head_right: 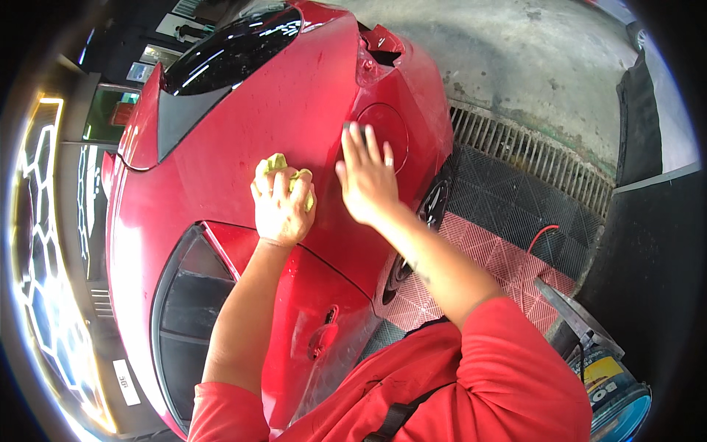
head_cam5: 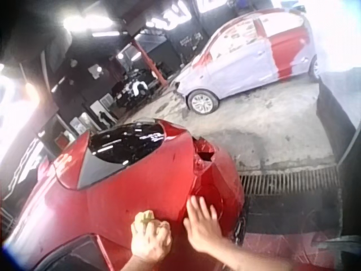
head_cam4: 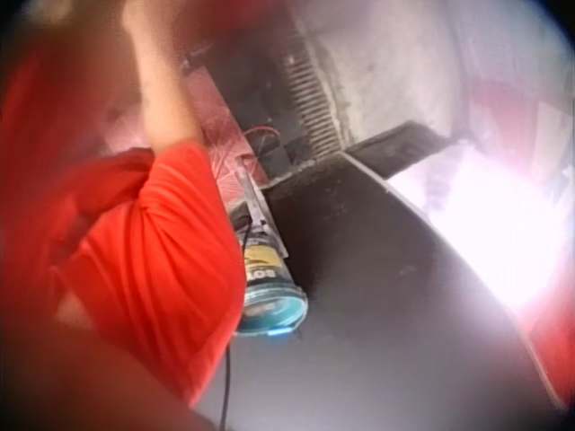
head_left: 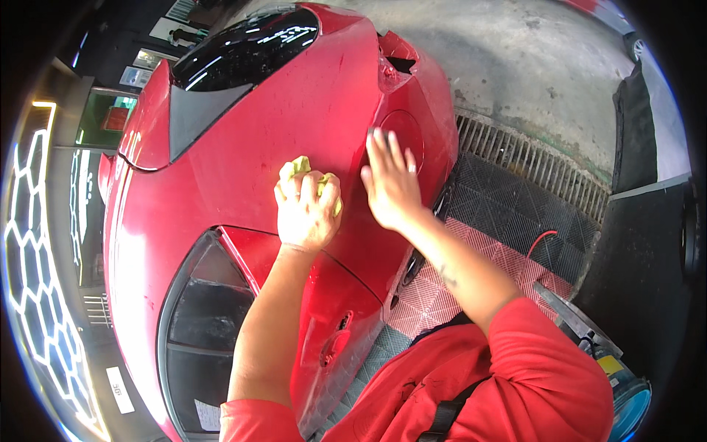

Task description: The person wet-sands the rear exterior panels of a red car using a sanding block and a cloth, frequently dipping the cloth into a bucket of water to wet the surface.

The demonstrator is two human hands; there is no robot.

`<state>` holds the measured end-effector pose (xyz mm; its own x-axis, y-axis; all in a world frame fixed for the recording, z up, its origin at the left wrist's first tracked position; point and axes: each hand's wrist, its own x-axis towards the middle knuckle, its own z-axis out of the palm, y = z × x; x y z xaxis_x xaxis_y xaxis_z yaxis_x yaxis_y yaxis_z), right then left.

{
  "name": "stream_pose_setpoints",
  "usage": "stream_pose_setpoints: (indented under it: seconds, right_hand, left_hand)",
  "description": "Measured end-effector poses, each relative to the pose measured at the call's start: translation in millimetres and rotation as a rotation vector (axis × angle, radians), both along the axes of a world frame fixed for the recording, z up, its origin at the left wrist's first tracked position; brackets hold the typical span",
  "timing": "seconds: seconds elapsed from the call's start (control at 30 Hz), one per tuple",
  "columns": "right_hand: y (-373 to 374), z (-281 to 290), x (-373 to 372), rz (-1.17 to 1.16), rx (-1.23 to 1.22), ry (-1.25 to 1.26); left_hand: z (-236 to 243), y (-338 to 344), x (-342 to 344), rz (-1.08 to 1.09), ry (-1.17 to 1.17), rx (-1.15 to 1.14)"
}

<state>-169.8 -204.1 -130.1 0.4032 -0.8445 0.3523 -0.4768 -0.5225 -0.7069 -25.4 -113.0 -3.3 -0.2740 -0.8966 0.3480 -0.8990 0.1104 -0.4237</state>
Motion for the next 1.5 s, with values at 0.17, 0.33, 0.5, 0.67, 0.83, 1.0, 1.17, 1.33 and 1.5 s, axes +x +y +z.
stream_pose_setpoints:
  seconds: [0.17,0.33,0.5,0.67,0.83,1.0,1.17,1.33,1.5]
  right_hand:
    - [-99,11,3,-0.158,0.157,-0.086]
    - [-51,11,-1,-0.021,0.105,0.037]
    - [-70,6,-3,-0.020,0.128,0.012]
    - [-81,15,-4,-0.049,0.155,-0.028]
    - [-46,12,-2,0.080,0.179,0.007]
    - [-135,14,-9,-0.106,0.282,0.016]
    - [-119,8,-18,-0.241,0.263,-0.312]
    - [-48,13,12,-0.081,0.304,-0.052]
    - [-181,-25,-8,-0.190,0.524,-0.178]
  left_hand:
    - [1,-4,-4,0.016,-0.023,0.025]
    - [0,-2,0,0.008,0.003,-0.004]
    - [1,-2,-3,0.027,-0.003,0.009]
    - [-1,-2,0,-0.004,-0.009,0.001]
    - [-1,3,3,0.016,-0.002,0.015]
    - [-3,-2,-4,0.010,0.008,0.023]
    - [3,-5,-1,0.003,0.000,-0.004]
    - [-1,1,-1,0.029,0.000,-0.003]
    - [2,-13,-6,0.001,0.008,0.009]
